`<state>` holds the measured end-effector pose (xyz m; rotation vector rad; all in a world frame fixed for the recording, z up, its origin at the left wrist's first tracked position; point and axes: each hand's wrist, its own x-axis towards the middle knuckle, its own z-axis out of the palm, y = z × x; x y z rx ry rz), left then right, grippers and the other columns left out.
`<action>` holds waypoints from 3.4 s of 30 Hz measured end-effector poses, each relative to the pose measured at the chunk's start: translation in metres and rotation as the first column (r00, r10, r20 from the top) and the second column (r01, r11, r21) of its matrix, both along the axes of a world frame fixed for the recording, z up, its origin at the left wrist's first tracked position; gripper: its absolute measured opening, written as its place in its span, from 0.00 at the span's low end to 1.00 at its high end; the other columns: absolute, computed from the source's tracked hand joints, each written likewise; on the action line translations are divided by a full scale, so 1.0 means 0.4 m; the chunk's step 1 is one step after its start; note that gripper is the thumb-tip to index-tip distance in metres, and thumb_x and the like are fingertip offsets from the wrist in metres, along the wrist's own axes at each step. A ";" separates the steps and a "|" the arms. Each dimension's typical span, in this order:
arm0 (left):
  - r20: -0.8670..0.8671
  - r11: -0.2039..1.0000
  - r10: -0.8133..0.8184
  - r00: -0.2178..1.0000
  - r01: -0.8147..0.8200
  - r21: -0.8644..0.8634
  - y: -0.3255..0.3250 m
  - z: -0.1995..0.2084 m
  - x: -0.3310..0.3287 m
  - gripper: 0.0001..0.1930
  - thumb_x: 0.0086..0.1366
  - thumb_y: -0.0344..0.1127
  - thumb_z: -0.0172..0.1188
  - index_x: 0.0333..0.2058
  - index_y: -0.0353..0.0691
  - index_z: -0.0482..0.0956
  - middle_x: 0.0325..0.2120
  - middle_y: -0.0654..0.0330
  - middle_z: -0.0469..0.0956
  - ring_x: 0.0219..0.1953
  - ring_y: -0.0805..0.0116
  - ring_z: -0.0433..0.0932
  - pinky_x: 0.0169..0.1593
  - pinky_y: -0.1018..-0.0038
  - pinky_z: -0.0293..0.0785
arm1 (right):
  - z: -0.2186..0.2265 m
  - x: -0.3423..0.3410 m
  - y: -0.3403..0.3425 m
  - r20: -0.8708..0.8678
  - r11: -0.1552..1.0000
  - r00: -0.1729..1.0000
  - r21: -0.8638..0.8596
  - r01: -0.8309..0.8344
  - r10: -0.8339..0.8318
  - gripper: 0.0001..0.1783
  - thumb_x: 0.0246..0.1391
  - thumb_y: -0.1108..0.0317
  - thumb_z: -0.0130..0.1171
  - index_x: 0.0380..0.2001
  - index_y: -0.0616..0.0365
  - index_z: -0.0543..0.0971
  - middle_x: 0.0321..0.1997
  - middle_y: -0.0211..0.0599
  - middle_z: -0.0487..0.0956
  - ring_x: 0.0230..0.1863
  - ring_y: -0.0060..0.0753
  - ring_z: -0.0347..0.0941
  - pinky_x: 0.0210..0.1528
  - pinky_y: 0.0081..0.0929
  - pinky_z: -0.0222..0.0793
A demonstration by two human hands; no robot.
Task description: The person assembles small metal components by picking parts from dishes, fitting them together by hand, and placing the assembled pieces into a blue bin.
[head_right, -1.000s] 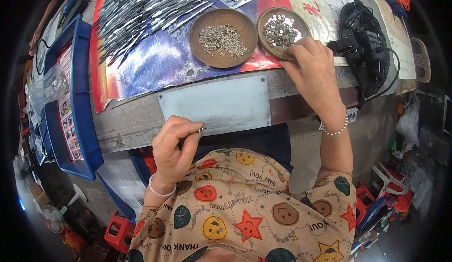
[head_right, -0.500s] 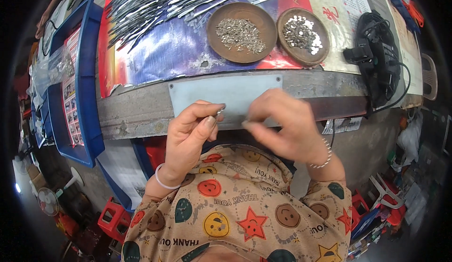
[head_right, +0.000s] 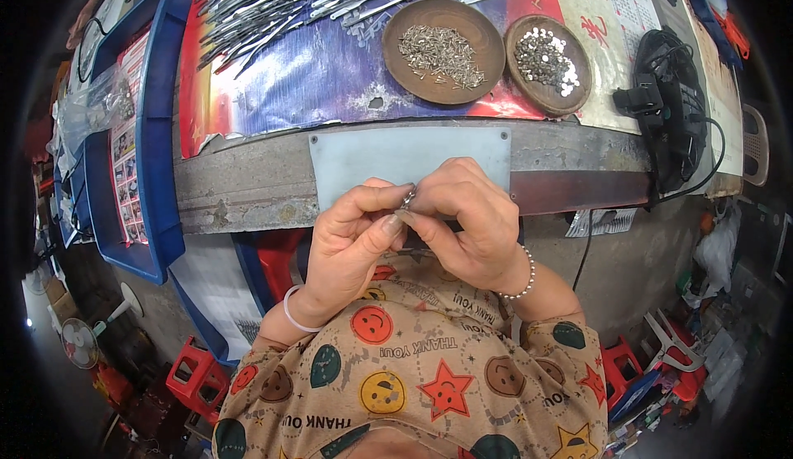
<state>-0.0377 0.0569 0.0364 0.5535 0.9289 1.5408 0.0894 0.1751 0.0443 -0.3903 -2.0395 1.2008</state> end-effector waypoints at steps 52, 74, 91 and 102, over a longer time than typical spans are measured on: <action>0.200 0.980 0.175 0.964 -0.191 0.061 -0.080 0.031 0.037 0.11 0.63 0.16 0.51 0.42 0.33 0.74 0.41 0.58 0.69 0.33 0.79 0.70 0.34 0.84 0.69 | 0.027 -0.035 -0.025 0.104 0.855 0.958 -0.433 0.287 -0.269 0.41 0.30 0.69 0.73 0.49 0.61 0.62 0.34 0.29 0.66 0.23 0.14 0.55 0.23 0.15 0.53; -0.979 0.867 -0.205 0.017 0.468 -0.174 0.191 0.052 0.025 0.13 0.55 0.21 0.56 0.41 0.36 0.77 0.30 0.54 0.72 0.31 0.55 0.76 0.33 0.67 0.73 | -0.042 0.230 -0.075 0.315 0.917 0.914 -0.379 -0.126 0.256 0.10 0.50 0.67 0.62 0.28 0.62 0.73 0.26 0.38 0.72 0.23 0.36 0.71 0.25 0.28 0.66; -0.919 0.871 -0.377 -0.112 0.296 -0.393 0.098 0.107 -0.045 0.18 0.52 0.22 0.54 0.43 0.41 0.76 0.29 0.54 0.68 0.29 0.53 0.75 0.28 0.63 0.74 | -0.021 0.165 -0.069 0.311 0.912 0.878 -0.313 -0.267 0.364 0.09 0.54 0.66 0.58 0.30 0.61 0.73 0.28 0.39 0.73 0.28 0.43 0.73 0.29 0.33 0.70; -0.957 0.853 -0.287 -0.026 0.447 -0.269 0.114 0.043 -0.058 0.15 0.54 0.23 0.55 0.43 0.38 0.75 0.31 0.52 0.70 0.31 0.54 0.77 0.30 0.63 0.74 | -0.028 0.162 -0.077 0.396 0.935 0.859 -0.272 -0.229 0.325 0.10 0.53 0.66 0.59 0.31 0.62 0.73 0.29 0.41 0.73 0.30 0.45 0.73 0.31 0.34 0.70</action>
